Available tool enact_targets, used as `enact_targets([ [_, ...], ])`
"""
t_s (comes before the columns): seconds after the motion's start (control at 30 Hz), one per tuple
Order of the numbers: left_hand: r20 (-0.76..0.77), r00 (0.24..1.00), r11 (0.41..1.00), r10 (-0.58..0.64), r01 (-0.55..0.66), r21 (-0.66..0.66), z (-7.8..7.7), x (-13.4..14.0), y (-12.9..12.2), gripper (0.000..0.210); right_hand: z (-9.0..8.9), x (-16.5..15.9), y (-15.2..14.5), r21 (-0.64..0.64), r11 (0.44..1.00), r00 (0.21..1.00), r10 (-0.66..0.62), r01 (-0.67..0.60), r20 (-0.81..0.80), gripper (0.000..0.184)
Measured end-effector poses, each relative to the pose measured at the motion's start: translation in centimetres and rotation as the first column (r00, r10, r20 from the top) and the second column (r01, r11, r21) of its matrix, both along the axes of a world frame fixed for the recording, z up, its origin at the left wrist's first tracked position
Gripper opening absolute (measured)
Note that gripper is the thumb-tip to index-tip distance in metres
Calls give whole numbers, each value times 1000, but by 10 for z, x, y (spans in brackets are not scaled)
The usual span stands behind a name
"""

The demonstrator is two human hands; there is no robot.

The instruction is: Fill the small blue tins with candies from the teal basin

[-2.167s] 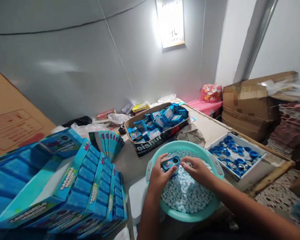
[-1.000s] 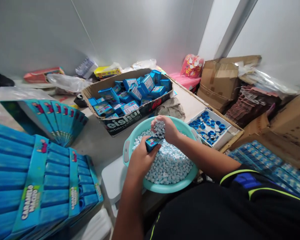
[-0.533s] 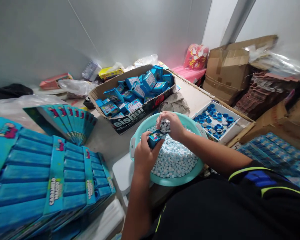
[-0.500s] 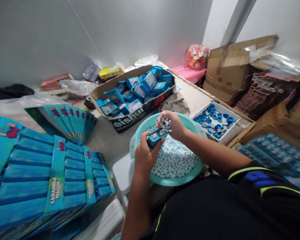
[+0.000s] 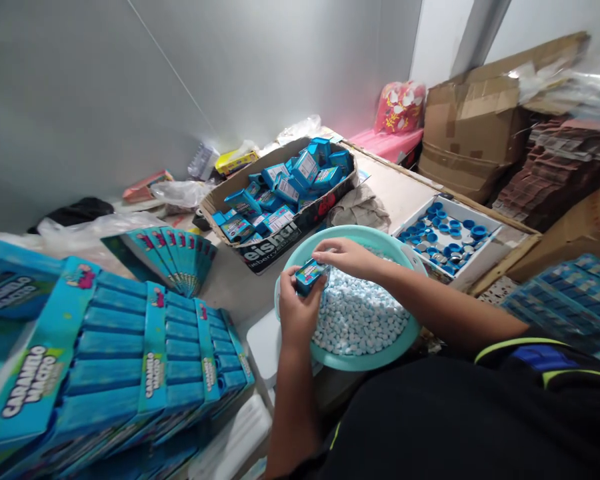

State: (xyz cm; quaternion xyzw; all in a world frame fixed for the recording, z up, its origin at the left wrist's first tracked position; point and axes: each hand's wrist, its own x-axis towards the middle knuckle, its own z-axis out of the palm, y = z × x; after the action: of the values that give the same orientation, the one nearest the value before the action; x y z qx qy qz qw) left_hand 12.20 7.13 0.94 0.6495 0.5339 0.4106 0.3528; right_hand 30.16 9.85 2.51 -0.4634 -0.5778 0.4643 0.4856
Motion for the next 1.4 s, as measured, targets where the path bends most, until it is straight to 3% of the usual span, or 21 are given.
enact_targets([
  [0.07, -16, 1000, 999, 8, -8, 38, 3, 0, -1, 53, -1, 1, -1, 28, 1000, 1000, -3, 3, 11, 23],
  [0.23, -61, 997, 990, 44, -36, 133, 3, 1, -3, 51, -4, 1, -3, 271, 954, 976, -172, 132, 132, 14],
  [0.33, -53, 997, 987, 59, -50, 152, 0, 0, -4, 53, -6, 0, -4, 340, 932, 951, -209, 123, 228, 10],
  [0.43, -64, 997, 987, 45, -34, 156, -3, -2, -6, 52, -7, 4, -5, 349, 933, 930, -205, 91, 306, 15],
  [0.53, -48, 998, 986, 33, -25, 164, -3, -2, -8, 52, -8, 9, -5, 340, 933, 933, -222, 119, 282, 16],
  [0.7, 113, 987, 968, 114, -135, 210, -2, 3, -7, 52, -15, 12, -2, 290, 948, 928, -222, 133, 299, 21],
  [0.83, 263, 930, 915, 258, -322, 243, 1, -9, -12, 56, -20, 11, -4, 238, 971, 880, -125, 14, 458, 26],
  [0.93, 294, 856, 807, 426, -506, 304, -1, -34, -21, 61, -18, 7, -8, 241, 958, 837, 0, -157, 548, 20],
  [1.03, 252, 801, 731, 543, -599, 328, -13, -64, -29, 65, -17, 1, -13, 226, 919, 795, 134, -323, 592, 16],
  [1.13, 150, 776, 738, 613, -630, 242, -31, -87, -37, 66, -20, -5, -19, 88, 890, 680, 276, -448, 680, 14],
  [1.27, -54, 818, 819, 573, -571, 54, -48, -94, -54, 64, -26, -10, -29, -5, 846, 580, 370, -533, 726, 28],
  [1.33, -56, 840, 841, 540, -534, 85, -50, -92, -65, 72, -25, -12, -32, -13, 841, 551, 366, -541, 750, 34],
  [1.4, -33, 847, 830, 530, -511, 222, -47, -91, -77, 77, -21, -12, -33, -49, 838, 506, 374, -544, 777, 32],
])
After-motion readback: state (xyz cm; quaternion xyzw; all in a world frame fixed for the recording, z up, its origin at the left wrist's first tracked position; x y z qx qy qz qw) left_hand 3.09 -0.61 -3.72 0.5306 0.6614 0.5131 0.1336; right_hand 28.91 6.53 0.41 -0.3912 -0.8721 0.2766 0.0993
